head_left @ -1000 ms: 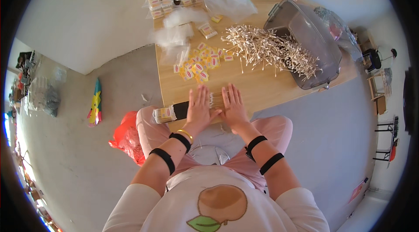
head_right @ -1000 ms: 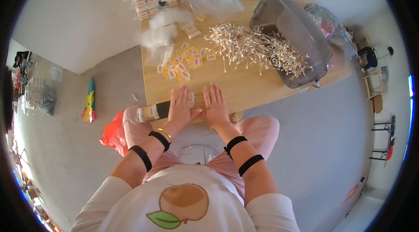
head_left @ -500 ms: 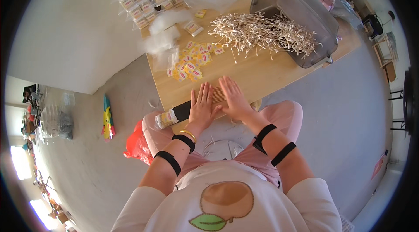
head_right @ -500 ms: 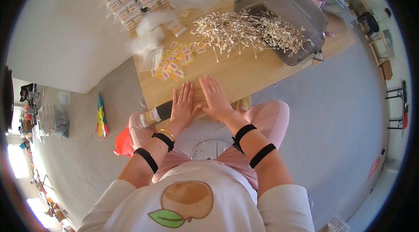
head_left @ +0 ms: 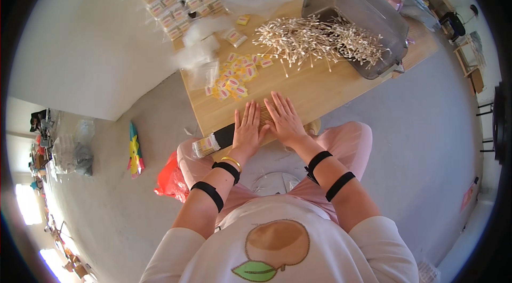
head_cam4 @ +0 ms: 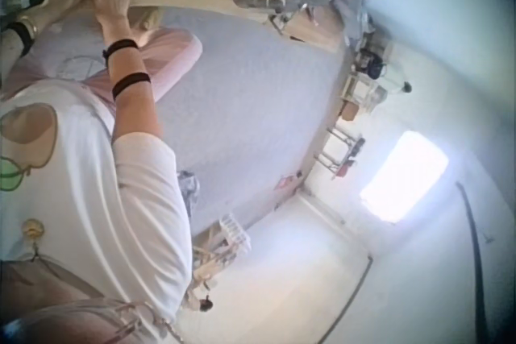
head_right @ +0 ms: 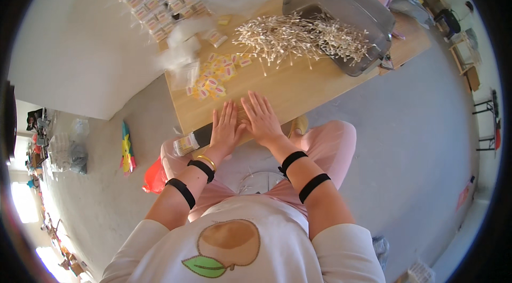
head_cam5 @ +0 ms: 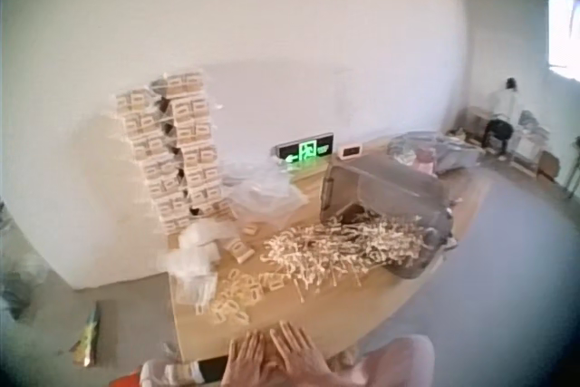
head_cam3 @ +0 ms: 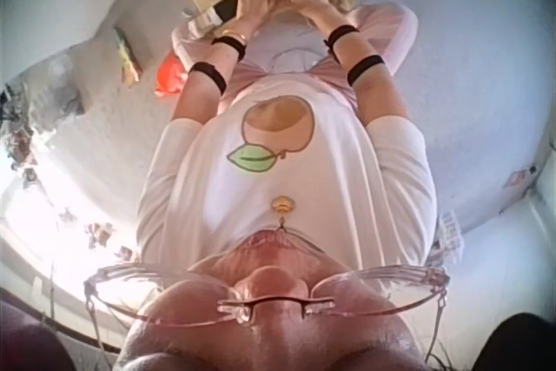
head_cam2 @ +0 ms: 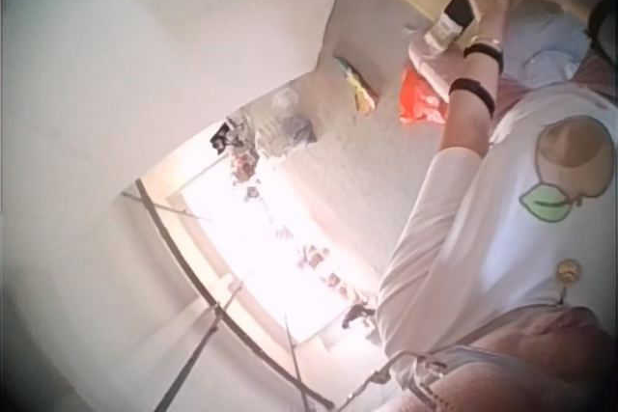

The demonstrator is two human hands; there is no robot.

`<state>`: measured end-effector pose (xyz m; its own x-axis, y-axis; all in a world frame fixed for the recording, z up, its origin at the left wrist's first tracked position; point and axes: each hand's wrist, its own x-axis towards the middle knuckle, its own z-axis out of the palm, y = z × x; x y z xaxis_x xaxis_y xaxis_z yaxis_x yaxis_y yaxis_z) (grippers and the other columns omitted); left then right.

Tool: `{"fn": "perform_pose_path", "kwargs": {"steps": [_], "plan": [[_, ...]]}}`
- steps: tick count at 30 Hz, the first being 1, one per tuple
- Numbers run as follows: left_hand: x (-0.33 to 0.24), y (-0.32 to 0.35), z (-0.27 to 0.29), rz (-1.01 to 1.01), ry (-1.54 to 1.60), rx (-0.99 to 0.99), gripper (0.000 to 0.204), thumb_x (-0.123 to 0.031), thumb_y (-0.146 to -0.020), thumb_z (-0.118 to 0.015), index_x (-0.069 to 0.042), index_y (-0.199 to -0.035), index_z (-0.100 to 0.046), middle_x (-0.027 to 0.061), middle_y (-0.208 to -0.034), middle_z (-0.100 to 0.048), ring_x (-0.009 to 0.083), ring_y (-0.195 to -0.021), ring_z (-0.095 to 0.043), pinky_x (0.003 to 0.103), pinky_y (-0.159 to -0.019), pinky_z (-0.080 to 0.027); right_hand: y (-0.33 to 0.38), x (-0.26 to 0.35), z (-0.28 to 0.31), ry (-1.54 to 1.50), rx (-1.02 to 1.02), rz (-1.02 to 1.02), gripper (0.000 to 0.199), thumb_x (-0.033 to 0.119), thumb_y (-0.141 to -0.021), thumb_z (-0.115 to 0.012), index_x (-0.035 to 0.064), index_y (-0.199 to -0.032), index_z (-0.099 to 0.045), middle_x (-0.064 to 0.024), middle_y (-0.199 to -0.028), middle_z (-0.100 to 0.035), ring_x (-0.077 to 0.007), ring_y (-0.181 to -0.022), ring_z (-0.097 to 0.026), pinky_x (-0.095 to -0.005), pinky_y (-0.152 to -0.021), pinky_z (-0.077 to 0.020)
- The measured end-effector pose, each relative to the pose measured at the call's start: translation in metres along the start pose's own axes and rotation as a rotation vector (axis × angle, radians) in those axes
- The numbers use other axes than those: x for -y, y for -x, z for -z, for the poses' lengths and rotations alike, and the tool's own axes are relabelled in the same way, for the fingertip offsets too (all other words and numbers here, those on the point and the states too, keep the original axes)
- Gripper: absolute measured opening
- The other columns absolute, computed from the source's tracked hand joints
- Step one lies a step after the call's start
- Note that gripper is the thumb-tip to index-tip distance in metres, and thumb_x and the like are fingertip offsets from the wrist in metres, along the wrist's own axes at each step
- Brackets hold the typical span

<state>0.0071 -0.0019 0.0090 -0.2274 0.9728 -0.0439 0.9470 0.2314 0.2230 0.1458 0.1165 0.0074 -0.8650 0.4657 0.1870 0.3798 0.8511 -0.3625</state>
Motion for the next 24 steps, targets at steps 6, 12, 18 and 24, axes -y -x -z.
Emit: {"fn": "perform_pose_path", "kwargs": {"steps": [6,12,18,24], "plan": [[0.036,0.021,0.047,0.258,0.247,-0.314,0.078,-0.045,-0.103,-0.043,0.001,-0.159,-0.014,0.0205,-0.166,-0.017,0.0312,-0.156,-0.012,0.053,-0.125,-0.005,0.002,0.0,-0.013,0.126,0.025,-0.019,0.067,0.037,-0.1,-0.051,0.0064,-0.156,-0.03,-0.0196,-0.162,-0.027,-0.0336,-0.152,-0.022,-0.0496,-0.125,-0.0167],[0.19,0.143,-0.019,0.958,0.587,-0.405,0.073,-0.057,-0.103,-0.038,0.002,-0.145,-0.043,0.0303,-0.144,-0.047,0.0395,-0.138,-0.044,0.053,-0.115,-0.031,-0.003,0.033,-0.025,0.102,0.032,0.03,0.067,0.04,-0.101,-0.049,0.0053,-0.156,-0.032,-0.0205,-0.163,-0.024,-0.0336,-0.153,-0.02,-0.0503,-0.125,-0.015],[0.144,0.122,-0.01,1.074,0.701,-0.326,0.082,-0.069,-0.099,-0.037,0.007,-0.095,-0.068,0.0268,-0.088,-0.07,0.0414,-0.086,-0.069,0.052,-0.081,-0.052,-0.012,0.094,-0.059,0.055,0.112,0.118,0.072,0.042,-0.1,-0.049,0.0072,-0.158,-0.027,-0.0191,-0.165,-0.021,-0.032,-0.154,-0.018,-0.0508,-0.125,-0.0121],[0.151,0.121,-0.04,1.017,0.8,-0.469,0.073,-0.066,-0.099,-0.047,0.003,-0.087,-0.068,0.0148,-0.07,-0.065,0.0257,-0.062,-0.062,0.039,-0.058,-0.047,-0.014,0.109,-0.059,0.042,0.145,0.136,0.07,0.041,-0.1,-0.049,0.009,-0.158,-0.028,-0.0172,-0.166,-0.02,-0.0304,-0.155,-0.017,-0.0505,-0.126,-0.0114]]}}
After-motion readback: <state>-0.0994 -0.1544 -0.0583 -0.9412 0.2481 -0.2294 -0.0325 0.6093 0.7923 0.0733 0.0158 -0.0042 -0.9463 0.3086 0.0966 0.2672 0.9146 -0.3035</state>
